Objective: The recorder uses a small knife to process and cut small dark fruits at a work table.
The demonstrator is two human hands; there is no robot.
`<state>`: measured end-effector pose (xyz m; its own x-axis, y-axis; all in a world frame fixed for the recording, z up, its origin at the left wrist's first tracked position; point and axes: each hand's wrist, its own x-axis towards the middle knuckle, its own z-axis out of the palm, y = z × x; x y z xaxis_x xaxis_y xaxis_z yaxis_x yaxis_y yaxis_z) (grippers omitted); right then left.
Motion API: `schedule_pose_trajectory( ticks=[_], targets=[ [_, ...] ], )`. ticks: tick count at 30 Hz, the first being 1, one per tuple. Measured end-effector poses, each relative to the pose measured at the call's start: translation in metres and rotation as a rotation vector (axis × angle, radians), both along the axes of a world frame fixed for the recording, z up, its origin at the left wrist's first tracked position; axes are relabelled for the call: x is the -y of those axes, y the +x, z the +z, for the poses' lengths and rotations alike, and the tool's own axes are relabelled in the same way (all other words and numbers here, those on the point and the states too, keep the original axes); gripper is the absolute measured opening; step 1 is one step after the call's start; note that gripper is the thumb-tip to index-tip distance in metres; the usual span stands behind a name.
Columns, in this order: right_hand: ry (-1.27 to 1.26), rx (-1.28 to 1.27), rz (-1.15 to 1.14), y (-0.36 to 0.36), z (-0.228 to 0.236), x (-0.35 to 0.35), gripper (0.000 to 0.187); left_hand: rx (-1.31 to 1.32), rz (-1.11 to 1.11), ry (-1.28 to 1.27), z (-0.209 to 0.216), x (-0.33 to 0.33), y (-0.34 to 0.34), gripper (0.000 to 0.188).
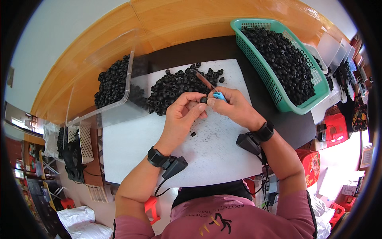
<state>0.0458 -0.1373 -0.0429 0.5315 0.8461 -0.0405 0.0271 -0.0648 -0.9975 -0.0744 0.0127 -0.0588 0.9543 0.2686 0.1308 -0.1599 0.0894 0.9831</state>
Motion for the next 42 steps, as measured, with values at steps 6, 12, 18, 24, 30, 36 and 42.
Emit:
schedule_pose_trajectory(
  ticks=[6,12,18,24,30,36,42],
  targets=[
    [0.128,0.370,0.035,0.004,-0.003,0.003,0.030,0.097,-0.037,-0.092,0.000,-0.002,0.001,0.023],
    [0.101,0.698,0.051,0.004,0.002,0.003,0.030,0.053,-0.039,-0.104,-0.001,-0.007,-0.002,0.027],
    [0.074,0.716,0.032,0.003,0.003,0.003,0.029,0.045,-0.025,-0.051,-0.002,-0.008,-0.002,0.028],
    [0.083,0.753,0.018,0.005,0.002,0.003,0.028,0.059,-0.030,-0.028,-0.001,-0.008,-0.001,0.027],
    [0.065,0.777,-0.055,0.007,-0.007,0.001,0.029,0.068,-0.053,-0.040,0.000,-0.012,0.000,0.024],
    [-0.122,0.443,-0.210,0.023,-0.010,0.000,0.036,0.064,-0.039,-0.027,0.010,-0.007,-0.003,0.021],
    [0.013,0.193,0.023,0.004,-0.001,0.000,0.033,0.034,0.010,0.015,0.003,-0.012,0.001,0.023]
  ],
)
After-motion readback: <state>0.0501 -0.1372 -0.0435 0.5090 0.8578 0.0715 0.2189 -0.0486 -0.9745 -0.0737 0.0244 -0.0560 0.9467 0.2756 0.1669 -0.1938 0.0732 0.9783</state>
